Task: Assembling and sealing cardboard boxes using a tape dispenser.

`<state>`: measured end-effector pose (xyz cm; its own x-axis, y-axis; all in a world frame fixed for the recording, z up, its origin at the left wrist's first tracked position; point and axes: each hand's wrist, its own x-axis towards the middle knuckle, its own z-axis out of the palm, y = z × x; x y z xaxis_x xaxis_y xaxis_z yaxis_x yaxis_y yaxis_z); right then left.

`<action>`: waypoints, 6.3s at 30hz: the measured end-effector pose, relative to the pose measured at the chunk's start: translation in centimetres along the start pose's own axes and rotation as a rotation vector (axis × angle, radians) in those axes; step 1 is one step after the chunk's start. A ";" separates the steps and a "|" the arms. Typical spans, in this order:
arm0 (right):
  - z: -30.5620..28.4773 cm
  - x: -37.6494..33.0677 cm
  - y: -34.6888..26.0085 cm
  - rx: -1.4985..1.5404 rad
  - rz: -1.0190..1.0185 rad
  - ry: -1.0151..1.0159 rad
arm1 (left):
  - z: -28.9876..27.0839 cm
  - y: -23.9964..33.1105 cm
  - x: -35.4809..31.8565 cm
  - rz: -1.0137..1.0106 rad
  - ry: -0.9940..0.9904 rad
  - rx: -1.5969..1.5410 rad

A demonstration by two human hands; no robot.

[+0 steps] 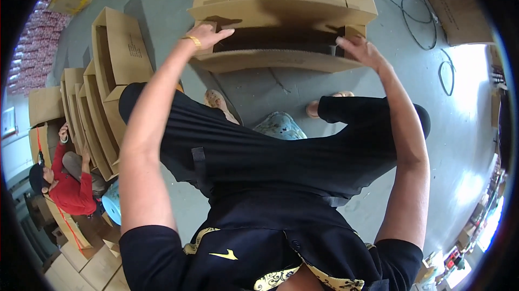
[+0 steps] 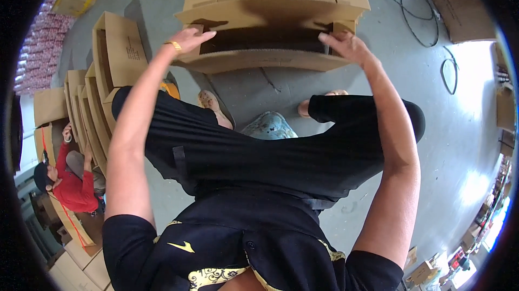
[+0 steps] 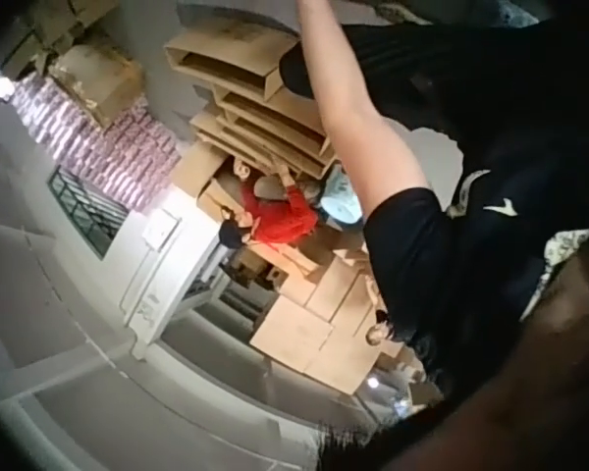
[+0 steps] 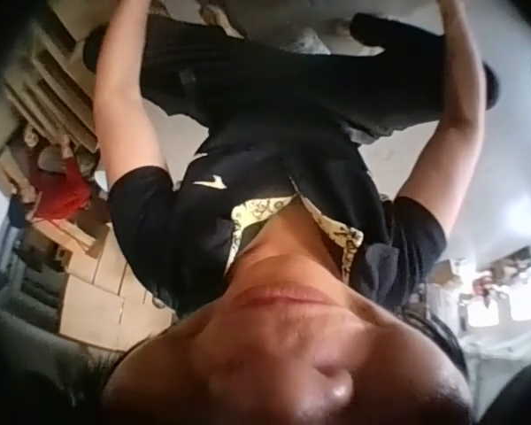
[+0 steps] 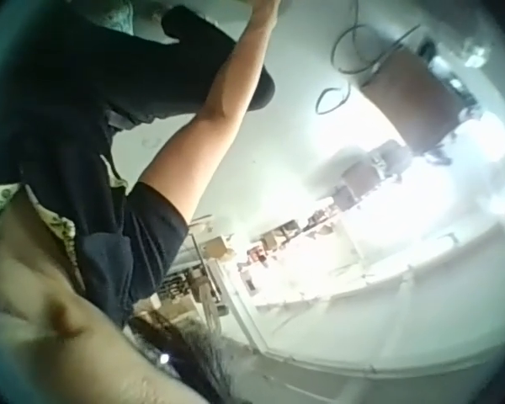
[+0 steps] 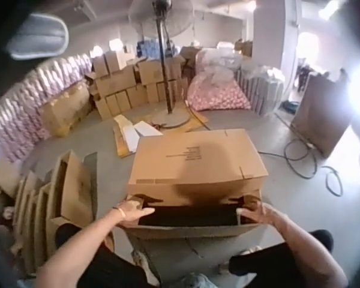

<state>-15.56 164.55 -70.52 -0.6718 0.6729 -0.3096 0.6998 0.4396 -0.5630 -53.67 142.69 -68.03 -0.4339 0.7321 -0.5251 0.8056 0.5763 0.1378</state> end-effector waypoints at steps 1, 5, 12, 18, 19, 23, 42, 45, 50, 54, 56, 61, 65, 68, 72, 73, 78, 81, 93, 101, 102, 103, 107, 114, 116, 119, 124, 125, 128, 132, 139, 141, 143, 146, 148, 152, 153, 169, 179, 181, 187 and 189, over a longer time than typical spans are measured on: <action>-1.3 -0.4 -1.8 0.152 0.163 -0.061 | -0.2 -2.7 -0.7 0.129 -0.132 -0.112; -1.9 -1.6 0.2 0.013 -0.154 -0.249 | -1.4 -5.8 -2.8 0.405 -0.348 -0.008; -1.2 -2.3 -3.2 -0.020 -0.277 -0.325 | 0.7 -8.6 -0.2 0.429 0.011 0.004; -1.6 -0.2 -1.9 -0.015 -0.140 -0.278 | -0.7 -6.7 1.7 0.363 -0.131 -0.013; -1.7 0.3 -1.8 0.025 -0.080 -0.284 | -1.0 -5.9 1.9 0.302 -0.153 -0.058; -0.3 1.4 -3.2 -0.375 -0.082 -0.358 | -1.8 -4.1 0.9 0.293 -0.087 -0.074; 8.1 9.1 -7.9 -0.512 -0.706 0.513 | 7.2 -0.2 -1.1 0.595 0.678 0.131; 9.1 5.4 -9.1 -0.407 -0.665 0.425 | 7.4 -0.6 -0.8 0.607 0.703 0.168; 10.3 2.2 -9.1 -0.462 -0.573 0.335 | 6.4 -2.1 -1.0 0.835 0.638 0.079; 9.3 3.2 -8.1 -0.475 -0.569 0.360 | 0.8 -0.6 -3.1 0.882 0.617 0.120; 9.2 3.0 -8.2 -0.482 -0.603 0.343 | 1.7 -2.8 -2.1 0.800 0.438 0.166; 9.0 1.5 -9.2 -0.483 -0.670 0.218 | 2.6 -5.5 0.4 0.637 0.320 0.180; 8.6 1.0 -9.9 -0.533 -0.678 0.078 | 4.5 -5.6 -1.5 0.508 0.307 0.182; 8.2 0.4 -9.3 -0.570 -0.746 0.016 | 5.9 -4.0 -4.9 0.395 0.234 0.165; 8.2 -0.5 -9.6 -0.577 -0.804 -0.025 | 3.3 -3.5 -7.2 0.319 -0.052 0.178; 8.4 -0.3 -9.6 -0.574 -0.796 -0.021 | 2.1 -4.0 -7.3 0.380 -0.027 0.152; 8.7 0.7 -10.4 -0.562 -0.810 -0.022 | -4.9 -4.5 -7.2 0.445 0.307 -0.343; 7.8 0.6 -10.2 -0.598 -0.745 -0.027 | -4.2 -11.1 -4.6 0.291 0.593 -0.581; 8.9 0.0 -10.9 -0.698 -0.701 -0.090 | 35.5 -25.3 -1.5 -0.613 0.615 -0.211; 9.4 2.6 -13.8 -0.511 -0.785 -0.166 | 34.8 -44.0 -4.0 -0.253 0.798 -0.232; 8.7 2.2 -12.4 -0.563 -0.704 -0.175 | 33.8 -41.1 -1.8 -0.115 0.874 -0.751; 6.5 1.0 -9.3 -0.665 -0.559 -0.189 | 26.3 -30.1 4.1 -0.584 0.354 -1.055; 7.8 1.2 -10.0 -0.586 -0.672 -0.111 | 6.0 -29.2 -6.5 -0.197 0.806 -1.290; 8.7 1.9 -6.3 -0.351 -0.747 0.150 | -5.0 -4.6 -4.7 0.314 0.159 -1.318; 9.3 2.9 -5.3 -0.369 -0.633 0.312 | -2.4 0.5 -1.0 0.410 -0.023 -1.209; 10.0 2.7 -3.8 -0.396 -0.340 0.548 | -0.2 6.2 0.8 0.412 -0.122 -1.073; 9.1 1.9 -1.8 -0.374 -0.106 0.728 | 2.8 8.1 5.3 0.452 -0.112 -0.873; 8.8 1.8 -1.4 -0.359 -0.123 0.725 | 2.7 8.9 5.4 0.468 -0.123 -0.855; 7.9 1.9 -0.1 -0.258 -0.126 0.703 | 2.8 12.2 3.5 0.564 -0.131 -0.968; 6.7 1.5 1.3 -0.105 -0.176 0.695 | 3.4 13.8 2.8 0.610 -0.189 -0.945; 3.8 -1.6 -2.5 1.093 0.371 0.058 | 4.2 11.7 3.3 0.656 -0.149 -1.023; 4.6 -2.3 -4.7 1.373 0.299 -0.053 | 4.4 10.6 4.1 0.696 -0.128 -0.987; 5.0 -2.4 -5.8 1.592 0.229 -0.087 | 4.3 11.0 3.9 0.696 -0.138 -0.991; 5.4 -2.2 -5.6 1.609 0.324 -0.109 | 4.1 10.8 3.6 0.687 -0.129 -0.958; 5.4 -2.3 -5.6 1.606 0.354 -0.134 | 3.6 11.1 2.9 0.712 -0.162 -0.958; 5.7 -2.2 -5.4 1.600 0.342 -0.138 | 4.3 9.7 3.9 0.711 -0.174 -0.931; 5.9 -2.1 -5.0 1.607 0.342 -0.138 | 4.4 9.6 4.2 0.655 -0.217 -1.023; 6.6 -1.3 -4.9 1.477 0.379 0.037 | 3.4 10.7 3.1 0.741 -0.171 -0.811; 1.5 -3.5 -1.2 1.096 0.190 0.271 | 2.6 12.1 1.2 0.810 -0.157 -0.820; -1.7 -4.3 3.2 1.009 0.261 0.404 | 2.2 11.3 1.5 0.794 -0.107 -0.730; -9.7 -6.4 11.4 0.896 0.455 0.342 | 1.2 9.7 2.3 0.746 -0.105 -0.695; -9.8 -5.3 11.7 0.819 0.465 0.346 | 1.2 10.0 2.0 0.749 -0.112 -0.700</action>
<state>-1.42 171.96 -68.02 -0.1755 0.8669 -0.4666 0.4052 -0.3684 -0.8367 -46.00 149.44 -68.68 0.1517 0.9730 -0.1740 0.4230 0.0952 0.9011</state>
